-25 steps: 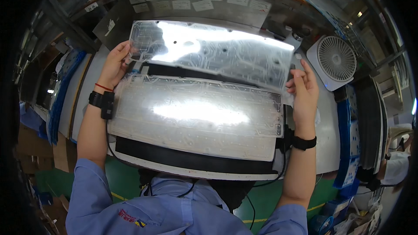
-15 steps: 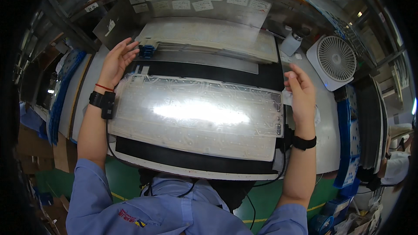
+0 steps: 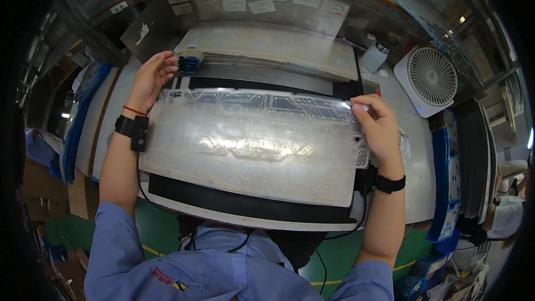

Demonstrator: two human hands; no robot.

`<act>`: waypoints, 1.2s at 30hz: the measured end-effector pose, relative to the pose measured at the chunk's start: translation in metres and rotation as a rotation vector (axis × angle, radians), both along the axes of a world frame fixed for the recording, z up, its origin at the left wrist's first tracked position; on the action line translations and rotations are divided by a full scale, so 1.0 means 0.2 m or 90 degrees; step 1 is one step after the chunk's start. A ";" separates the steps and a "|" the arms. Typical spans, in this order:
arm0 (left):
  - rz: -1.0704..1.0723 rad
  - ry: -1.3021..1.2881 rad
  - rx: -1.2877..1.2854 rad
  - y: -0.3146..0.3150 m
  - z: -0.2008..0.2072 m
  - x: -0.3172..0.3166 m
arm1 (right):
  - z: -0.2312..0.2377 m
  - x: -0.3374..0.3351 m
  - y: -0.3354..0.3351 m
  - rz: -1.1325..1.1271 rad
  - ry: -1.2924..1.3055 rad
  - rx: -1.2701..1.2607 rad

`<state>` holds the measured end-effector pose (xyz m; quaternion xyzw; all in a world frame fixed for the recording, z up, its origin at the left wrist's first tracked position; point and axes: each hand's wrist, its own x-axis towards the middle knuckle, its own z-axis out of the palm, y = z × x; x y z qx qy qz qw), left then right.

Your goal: The recorder is repeatedly placing and aligning a flexible transparent circuit board or membrane onto a base component at a workstation.

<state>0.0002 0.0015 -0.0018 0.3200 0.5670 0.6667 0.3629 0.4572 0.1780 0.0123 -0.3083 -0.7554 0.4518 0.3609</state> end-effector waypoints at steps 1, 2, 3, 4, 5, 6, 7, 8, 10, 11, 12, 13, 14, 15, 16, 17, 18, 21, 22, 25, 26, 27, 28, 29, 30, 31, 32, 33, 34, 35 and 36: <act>-0.016 -0.015 0.007 0.00 0.00 -0.01 | 0.00 0.00 0.00 -0.013 0.022 0.017; -0.031 -0.030 0.015 0.00 0.00 -0.01 | 0.00 0.00 0.00 -0.035 0.033 -0.004; -0.065 -0.029 -0.002 -0.01 0.00 -0.01 | 0.00 0.00 0.01 -0.058 0.043 -0.024; -0.098 -0.029 -0.018 -0.01 0.00 -0.01 | 0.00 0.00 0.01 -0.080 0.054 -0.045; -0.133 -0.028 -0.034 -0.01 0.02 -0.01 | 0.00 0.00 0.01 -0.090 0.055 -0.050; -0.124 -0.006 -0.045 -0.01 0.03 0.02 | 0.00 0.01 0.01 -0.101 0.057 -0.056; -0.114 0.016 -0.057 -0.01 0.03 0.05 | 0.00 0.01 0.02 -0.111 0.058 -0.062; -0.103 0.038 -0.069 -0.01 0.04 0.07 | 0.00 0.01 0.02 -0.113 0.059 -0.062; -0.137 0.072 -0.056 -0.02 0.03 0.05 | 0.00 0.01 0.02 -0.118 0.060 -0.064; -0.154 0.089 -0.050 -0.02 0.03 0.04 | 0.00 0.01 0.02 -0.119 0.062 -0.065; -0.148 0.094 -0.051 -0.02 0.03 0.04 | 0.00 0.01 0.02 -0.120 0.064 -0.067; -0.143 0.098 -0.052 -0.02 0.02 0.05 | 0.01 0.01 0.02 -0.121 0.066 -0.068; -0.138 0.102 -0.053 -0.02 0.02 0.06 | 0.01 0.01 0.02 -0.121 0.066 -0.069; -0.140 0.107 -0.053 -0.02 0.02 0.05 | 0.00 0.01 0.02 -0.122 0.066 -0.070; -0.142 0.113 -0.054 -0.02 0.02 0.05 | 0.00 0.01 0.02 -0.122 0.067 -0.071; -0.143 0.119 -0.054 -0.02 0.03 0.05 | 0.01 0.01 0.02 -0.122 0.065 -0.069; -0.143 0.118 -0.053 -0.02 0.03 0.05 | 0.01 0.00 0.01 -0.123 0.062 -0.066; -0.147 0.121 -0.049 -0.02 0.04 0.06 | 0.01 0.01 0.02 -0.122 0.063 -0.063; -0.149 0.124 -0.048 -0.02 0.04 0.06 | 0.00 0.01 0.02 -0.121 0.064 -0.062; -0.150 0.122 -0.051 -0.02 0.03 0.06 | 0.00 0.02 0.03 -0.125 0.057 -0.058; -0.149 0.120 -0.053 -0.02 0.03 0.06 | 0.00 0.02 0.03 -0.132 0.061 -0.053; -0.145 0.120 -0.058 -0.02 0.04 0.07 | -0.01 0.02 0.03 -0.140 0.066 -0.048; -0.141 0.120 -0.062 -0.02 0.04 0.08 | -0.01 0.02 0.03 -0.147 0.070 -0.043; -0.137 0.119 -0.066 -0.02 0.05 0.08 | -0.01 0.02 0.03 -0.146 0.066 -0.039; -0.140 0.120 -0.068 -0.02 0.05 0.08 | 0.00 0.02 0.03 -0.146 0.063 -0.034; -0.143 0.120 -0.070 -0.03 0.04 0.06 | 0.00 0.01 0.03 -0.145 0.060 -0.029; -0.145 0.121 -0.072 -0.03 0.03 0.04 | 0.01 0.00 0.02 -0.145 0.083 -0.036; -0.128 0.102 -0.043 -0.02 0.02 0.02 | 0.02 -0.01 0.00 -0.145 0.107 -0.044; -0.110 0.083 -0.015 -0.01 0.00 0.00 | 0.02 -0.02 0.00 -0.145 0.130 -0.052; -0.095 0.063 0.012 0.00 0.00 0.01 | 0.02 -0.02 0.01 -0.166 0.155 -0.077; -0.085 0.054 0.010 0.00 -0.01 0.01 | 0.01 -0.02 0.02 -0.186 0.180 -0.102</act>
